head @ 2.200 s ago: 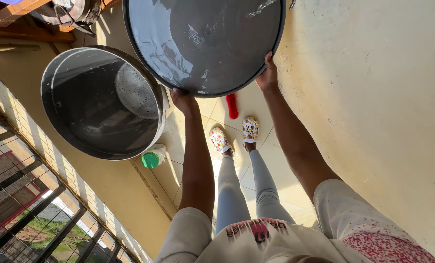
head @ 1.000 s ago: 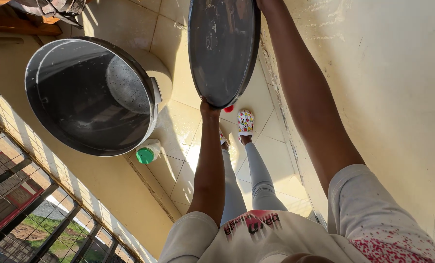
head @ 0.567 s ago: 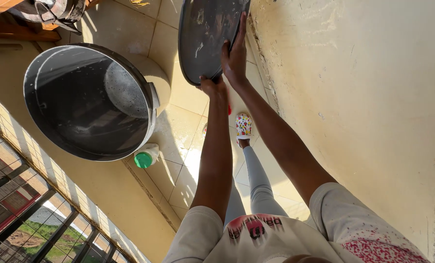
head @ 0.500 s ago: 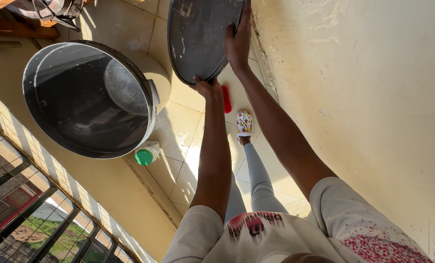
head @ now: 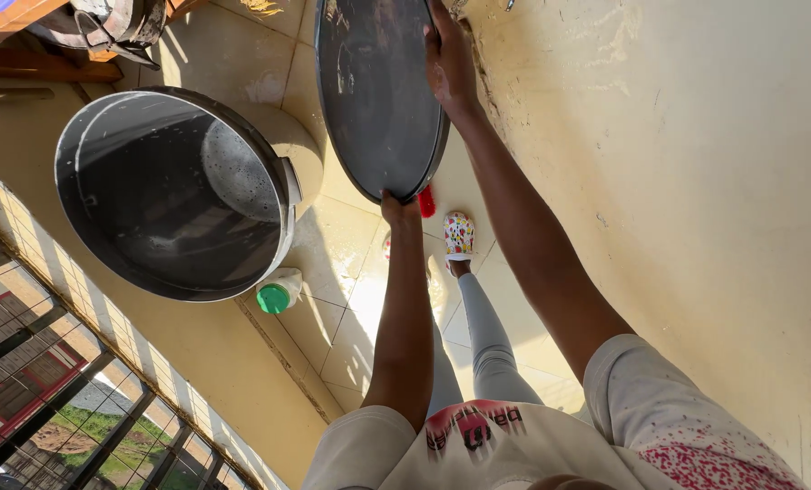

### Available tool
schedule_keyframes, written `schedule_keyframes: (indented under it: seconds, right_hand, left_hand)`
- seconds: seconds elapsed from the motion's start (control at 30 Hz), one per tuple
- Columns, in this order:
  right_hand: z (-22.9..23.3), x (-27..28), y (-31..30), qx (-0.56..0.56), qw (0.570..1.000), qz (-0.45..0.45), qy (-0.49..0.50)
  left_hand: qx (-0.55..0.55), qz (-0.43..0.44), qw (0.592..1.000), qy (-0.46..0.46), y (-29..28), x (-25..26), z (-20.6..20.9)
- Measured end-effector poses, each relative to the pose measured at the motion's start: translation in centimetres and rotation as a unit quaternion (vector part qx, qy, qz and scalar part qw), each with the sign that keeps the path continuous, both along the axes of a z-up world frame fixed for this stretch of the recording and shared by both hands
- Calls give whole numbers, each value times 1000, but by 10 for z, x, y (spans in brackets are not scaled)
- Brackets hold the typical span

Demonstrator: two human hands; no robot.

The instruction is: The person is cleaning a large grey plastic bucket and its black lid using water from a tap and a brush.

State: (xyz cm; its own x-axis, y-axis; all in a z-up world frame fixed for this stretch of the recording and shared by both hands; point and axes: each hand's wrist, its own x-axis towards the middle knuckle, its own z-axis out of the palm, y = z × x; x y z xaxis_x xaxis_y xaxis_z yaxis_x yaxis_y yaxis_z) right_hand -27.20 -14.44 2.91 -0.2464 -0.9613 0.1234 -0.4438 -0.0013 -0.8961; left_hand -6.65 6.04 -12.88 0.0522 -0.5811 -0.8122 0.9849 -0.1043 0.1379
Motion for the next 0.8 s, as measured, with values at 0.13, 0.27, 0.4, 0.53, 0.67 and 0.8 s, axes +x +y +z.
schedule_keyframes:
  seconds: [0.13,0.27,0.4,0.53,0.67,0.8]
  right_hand:
    - [82,43,40,-126,990,-24,-64]
    - [40,6,17,-22,992,-71,-103]
    - [-76,-77,-32,213,971,-72,-80]
    - [-101,-89,-32,186,979,37,-76]
    - [-64,-84,-29,70,991,87,71]
    - [33,-36,14,-8,992,69,-102]
  left_hand:
    - [62,80,991,92,-27,-49,-57]
    - [4,13,1000,-29,-38,-24,-11]
    - [-36,-73,993,-91,-8,64,24]
    - [-86,-209,963,-144,7,115,48]
    - [-168,-135,965,-151,3,105,41]
    - [-96,-95,981,-136,9,24,12]
